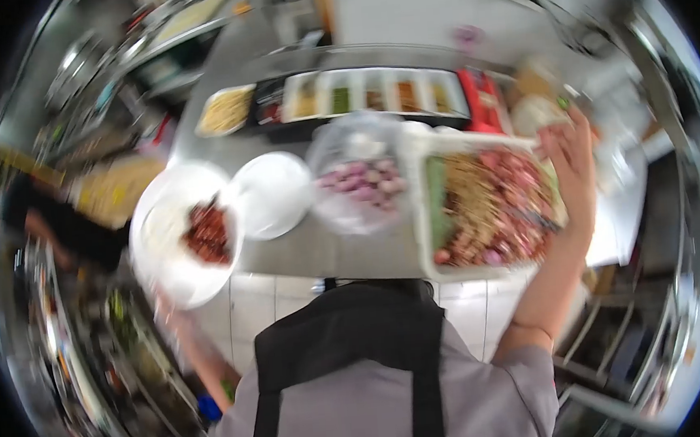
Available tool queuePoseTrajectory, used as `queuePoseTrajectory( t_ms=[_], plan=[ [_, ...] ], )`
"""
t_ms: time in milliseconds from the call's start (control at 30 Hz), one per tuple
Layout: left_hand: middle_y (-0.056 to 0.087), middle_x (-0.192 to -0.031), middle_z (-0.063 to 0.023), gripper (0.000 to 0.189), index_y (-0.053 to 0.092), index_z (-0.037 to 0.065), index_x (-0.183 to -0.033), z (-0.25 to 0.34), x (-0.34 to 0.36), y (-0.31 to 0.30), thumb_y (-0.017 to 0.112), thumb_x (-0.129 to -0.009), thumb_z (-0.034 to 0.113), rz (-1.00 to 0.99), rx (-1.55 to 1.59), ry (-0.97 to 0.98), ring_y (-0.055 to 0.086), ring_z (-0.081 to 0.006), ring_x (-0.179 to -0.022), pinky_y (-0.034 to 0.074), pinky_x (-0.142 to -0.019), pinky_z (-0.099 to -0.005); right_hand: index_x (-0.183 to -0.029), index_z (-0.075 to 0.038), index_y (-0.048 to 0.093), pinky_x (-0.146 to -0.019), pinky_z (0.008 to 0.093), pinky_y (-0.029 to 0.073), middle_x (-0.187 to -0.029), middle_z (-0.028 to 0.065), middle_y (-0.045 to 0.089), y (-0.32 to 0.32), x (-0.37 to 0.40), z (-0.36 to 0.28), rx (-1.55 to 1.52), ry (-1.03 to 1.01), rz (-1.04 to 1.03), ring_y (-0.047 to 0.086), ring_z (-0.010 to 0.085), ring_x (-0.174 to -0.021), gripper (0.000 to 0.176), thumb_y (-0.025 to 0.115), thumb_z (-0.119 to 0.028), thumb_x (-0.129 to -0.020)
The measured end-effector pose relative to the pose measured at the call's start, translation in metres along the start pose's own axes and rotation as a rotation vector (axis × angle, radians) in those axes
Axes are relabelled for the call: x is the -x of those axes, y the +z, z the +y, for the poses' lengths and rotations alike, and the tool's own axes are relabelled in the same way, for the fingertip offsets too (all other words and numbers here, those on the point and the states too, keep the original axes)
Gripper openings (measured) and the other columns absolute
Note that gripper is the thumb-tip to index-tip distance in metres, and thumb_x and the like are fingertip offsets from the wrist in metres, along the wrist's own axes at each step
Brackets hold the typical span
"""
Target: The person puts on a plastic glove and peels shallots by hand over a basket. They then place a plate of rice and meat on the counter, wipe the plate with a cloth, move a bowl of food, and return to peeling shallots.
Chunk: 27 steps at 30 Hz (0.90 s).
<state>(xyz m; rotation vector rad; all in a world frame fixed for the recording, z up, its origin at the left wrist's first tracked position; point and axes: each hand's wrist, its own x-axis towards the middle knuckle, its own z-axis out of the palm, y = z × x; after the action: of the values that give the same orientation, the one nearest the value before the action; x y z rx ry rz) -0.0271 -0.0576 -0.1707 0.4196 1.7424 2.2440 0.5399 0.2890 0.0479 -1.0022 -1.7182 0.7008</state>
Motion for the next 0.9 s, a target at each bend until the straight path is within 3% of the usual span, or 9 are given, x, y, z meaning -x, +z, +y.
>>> queuePoseTrajectory(
  t_ms=[33, 100, 200, 267, 333, 467, 600, 833, 900],
  plan=[
    [0.04, -0.132, -0.017, 0.056, 0.034, -0.004, -0.133, -0.017, -0.01, -0.031, 0.044, -0.093, 0.034, -0.043, -0.301, 0.162, 0.043, -0.0269, -0.118, 0.041, -0.094, -0.0416, -0.128, -0.001, 0.034, -0.066, 0.0233, 0.044, -0.091, 0.0067, 0.056, -0.024, 0.006, 0.013, -0.005, 0.056, 0.138, 0.055, 0.0116, -0.077, 0.045, 0.055, -0.011, -0.089],
    [0.035, -0.136, -0.0213, 0.065, 0.027, -0.005, -0.135, 0.061, 0.042, 0.044, 0.047, -0.091, 0.038, -0.022, 0.023, -0.063, 0.04, -0.031, -0.121, 0.032, -0.102, -0.045, -0.125, 0.0, 0.036, -0.062, 0.0218, 0.045, -0.086, 0.0072, 0.06, -0.074, 0.02, 0.047, 0.064, 0.061, 0.368, 0.058, 0.0113, -0.074, 0.045, 0.057, -0.013, -0.088],
    [0.036, -0.135, -0.0222, 0.069, 0.026, -0.004, -0.135, 0.096, 0.088, 0.08, 0.049, -0.089, 0.042, -0.073, -0.022, -0.05, 0.041, -0.0319, -0.12, 0.032, -0.102, -0.0455, -0.123, 0.0, 0.041, -0.056, 0.0219, 0.046, -0.083, 0.0075, 0.063, -0.132, 0.032, 0.116, 0.08, 0.217, 0.594, 0.059, 0.0107, -0.07, 0.043, 0.058, -0.011, -0.085],
    [0.036, -0.134, -0.022, 0.069, 0.027, -0.004, -0.135, 0.11, 0.111, 0.095, 0.049, -0.089, 0.042, -0.045, -0.063, -0.07, 0.041, -0.0318, -0.12, 0.033, -0.102, -0.0455, -0.12, -0.001, 0.046, -0.053, 0.023, 0.045, -0.082, 0.0073, 0.063, -0.155, 0.025, 0.176, 0.166, 0.339, 0.467, 0.059, 0.0115, -0.069, 0.043, 0.061, -0.012, -0.082],
    [0.037, -0.134, -0.0218, 0.069, 0.027, -0.004, -0.135, 0.12, 0.135, 0.114, 0.049, -0.089, 0.042, -0.023, -0.089, -0.077, 0.042, -0.0318, -0.12, 0.034, -0.101, -0.0454, -0.117, 0.0, 0.047, -0.065, 0.0295, 0.048, -0.084, 0.0097, 0.064, -0.16, 0.004, 0.226, 0.464, 0.299, 0.227, 0.062, 0.0186, -0.076, 0.043, 0.063, -0.018, -0.081],
    [0.038, -0.133, -0.0215, 0.068, 0.028, -0.004, -0.134, 0.129, 0.189, 0.148, 0.049, -0.089, 0.042, 0.031, -0.131, -0.11, 0.042, -0.0318, -0.119, 0.036, -0.1, -0.0454, -0.122, 0.003, 0.036, -0.077, 0.0348, 0.048, -0.099, 0.0196, 0.059, -0.137, -0.032, 0.247, 0.455, 0.213, 0.141, 0.059, 0.0282, -0.092, 0.074, 0.075, -0.033, -0.07],
    [0.048, -0.124, -0.0182, 0.065, 0.036, -0.004, -0.129, 0.125, 0.249, 0.181, 0.053, -0.087, 0.043, -0.087, 0.041, -0.199, 0.052, -0.0312, -0.108, 0.044, -0.091, -0.0439, -0.119, 0.002, 0.026, -0.074, 0.0411, 0.048, -0.087, 0.0235, 0.06, -0.119, -0.055, 0.247, 0.609, 0.301, 0.023, 0.06, 0.0394, -0.084, 0.093, 0.078, -0.048, -0.061],
    [0.057, -0.112, -0.0127, 0.051, 0.047, -0.002, -0.121, 0.11, 0.351, 0.255, 0.052, -0.089, 0.038, 0.164, -0.012, -0.271, 0.057, -0.0221, -0.098, 0.048, -0.082, -0.0351, -0.127, -0.001, 0.024, -0.074, 0.0438, 0.047, -0.096, 0.0257, 0.06, -0.111, -0.052, 0.256, 0.608, 0.12, 0.053, 0.059, 0.0417, -0.089, 0.089, 0.074, -0.043, -0.066],
    [0.055, -0.114, -0.014, 0.054, 0.045, -0.003, -0.122, 0.045, 0.336, 0.209, 0.052, -0.09, 0.039, -0.146, -0.544, 0.207, 0.057, -0.0224, -0.097, 0.048, -0.082, -0.0347, -0.126, -0.001, 0.026, -0.074, 0.0433, 0.047, -0.094, 0.0239, 0.061, -0.125, -0.051, 0.253, 0.632, 0.081, 0.084, 0.059, 0.0409, -0.087, 0.088, 0.074, -0.043, -0.066]
  ],
)
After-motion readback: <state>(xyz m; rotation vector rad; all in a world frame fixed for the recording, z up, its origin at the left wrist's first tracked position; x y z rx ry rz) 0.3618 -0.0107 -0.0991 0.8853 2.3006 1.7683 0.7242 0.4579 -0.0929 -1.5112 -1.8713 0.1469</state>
